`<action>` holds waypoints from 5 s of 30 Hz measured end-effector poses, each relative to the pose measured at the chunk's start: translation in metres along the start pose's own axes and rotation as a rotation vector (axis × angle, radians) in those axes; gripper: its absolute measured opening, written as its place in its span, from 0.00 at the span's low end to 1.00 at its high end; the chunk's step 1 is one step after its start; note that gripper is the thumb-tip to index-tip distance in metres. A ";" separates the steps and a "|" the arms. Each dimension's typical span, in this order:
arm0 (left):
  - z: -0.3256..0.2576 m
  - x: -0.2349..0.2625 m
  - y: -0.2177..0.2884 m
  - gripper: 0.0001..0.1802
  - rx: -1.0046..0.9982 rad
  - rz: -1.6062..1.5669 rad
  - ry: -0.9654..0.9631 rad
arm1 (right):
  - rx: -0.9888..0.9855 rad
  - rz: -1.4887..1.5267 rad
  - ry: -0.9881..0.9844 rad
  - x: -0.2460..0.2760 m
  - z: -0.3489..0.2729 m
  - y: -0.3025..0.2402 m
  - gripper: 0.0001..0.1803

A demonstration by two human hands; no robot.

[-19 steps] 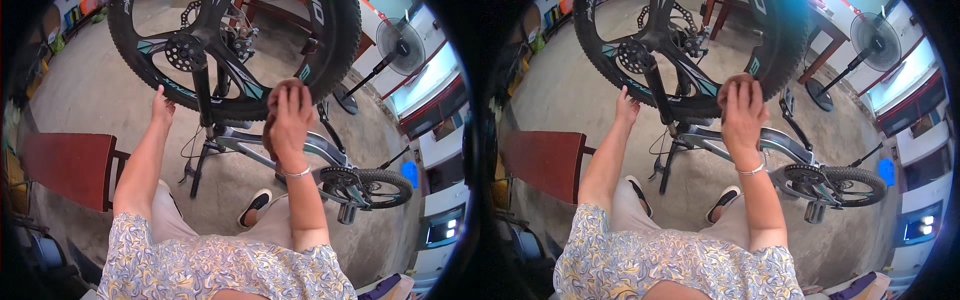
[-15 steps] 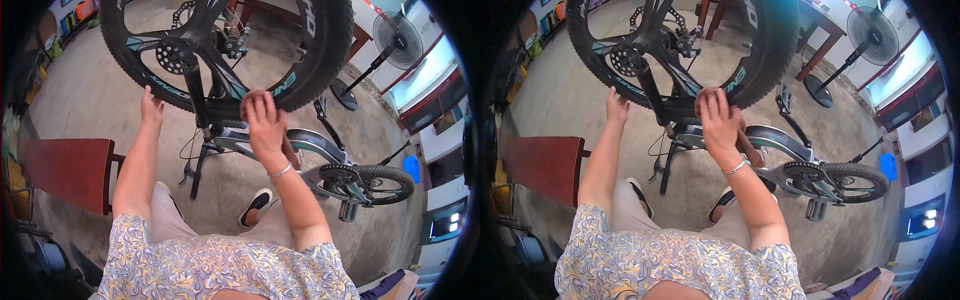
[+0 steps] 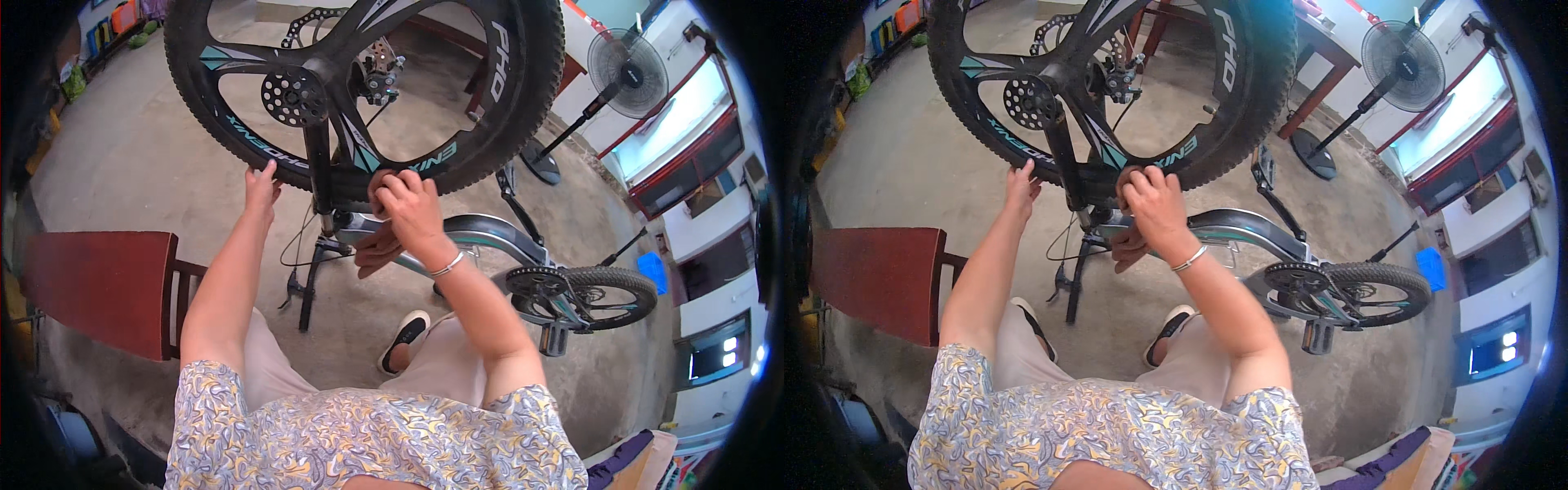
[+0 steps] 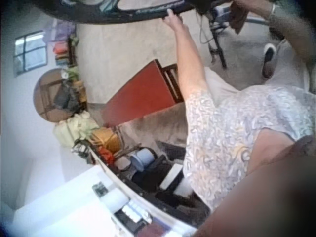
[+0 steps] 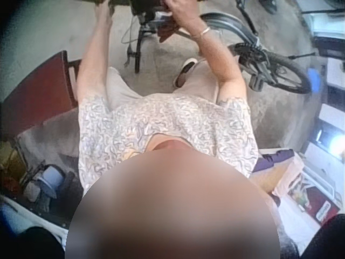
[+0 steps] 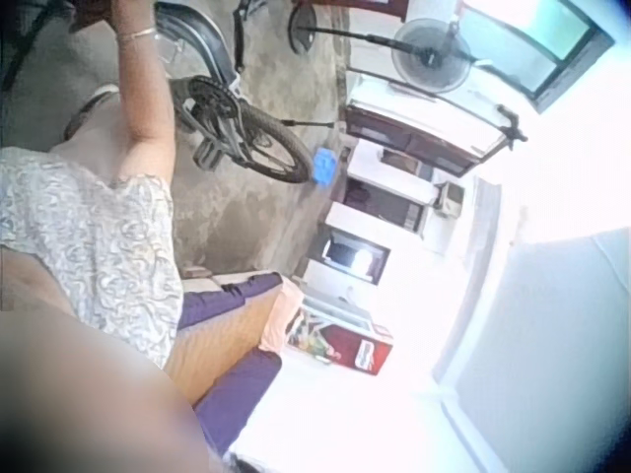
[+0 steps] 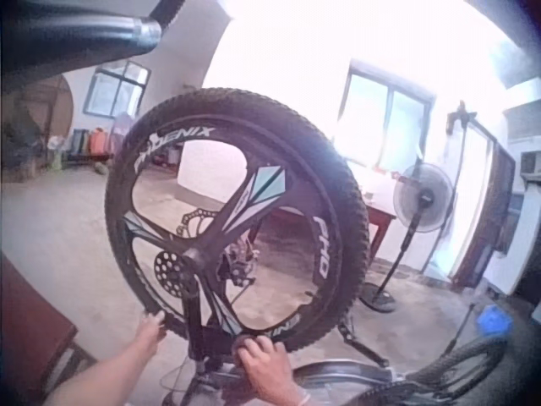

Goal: Cleaning and wiping down parts of a bicycle with a cloth.

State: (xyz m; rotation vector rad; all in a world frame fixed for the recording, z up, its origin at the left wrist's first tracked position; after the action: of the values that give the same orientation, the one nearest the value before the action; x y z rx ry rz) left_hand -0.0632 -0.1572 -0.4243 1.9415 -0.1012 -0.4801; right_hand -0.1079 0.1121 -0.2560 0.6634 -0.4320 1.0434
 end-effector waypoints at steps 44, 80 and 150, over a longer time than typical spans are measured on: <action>0.017 -0.018 -0.025 0.31 0.029 -0.076 -0.010 | 0.138 -0.552 0.278 0.174 0.111 0.060 0.15; -0.029 0.023 0.049 0.41 -0.047 -0.037 -0.123 | 0.036 -0.309 0.078 0.093 0.080 0.050 0.24; -0.164 0.037 0.012 0.12 -0.338 0.423 -0.503 | -0.636 0.363 -0.341 0.033 -0.067 0.035 0.13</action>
State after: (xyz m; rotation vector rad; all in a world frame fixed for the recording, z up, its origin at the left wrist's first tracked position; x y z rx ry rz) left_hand 0.0341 -0.0308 -0.3685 1.3837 -0.6936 -0.6412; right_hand -0.1236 0.1909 -0.2740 0.1851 -1.1580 1.0509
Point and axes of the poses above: each hand's wrist, its own z-axis towards the middle knuckle, its own x-axis out of the back of the hand, y = z × x, the point moved 7 cm from there along z, towards the middle knuckle, and after that the axes turned 15 degrees about y, right-handed, at the moved point
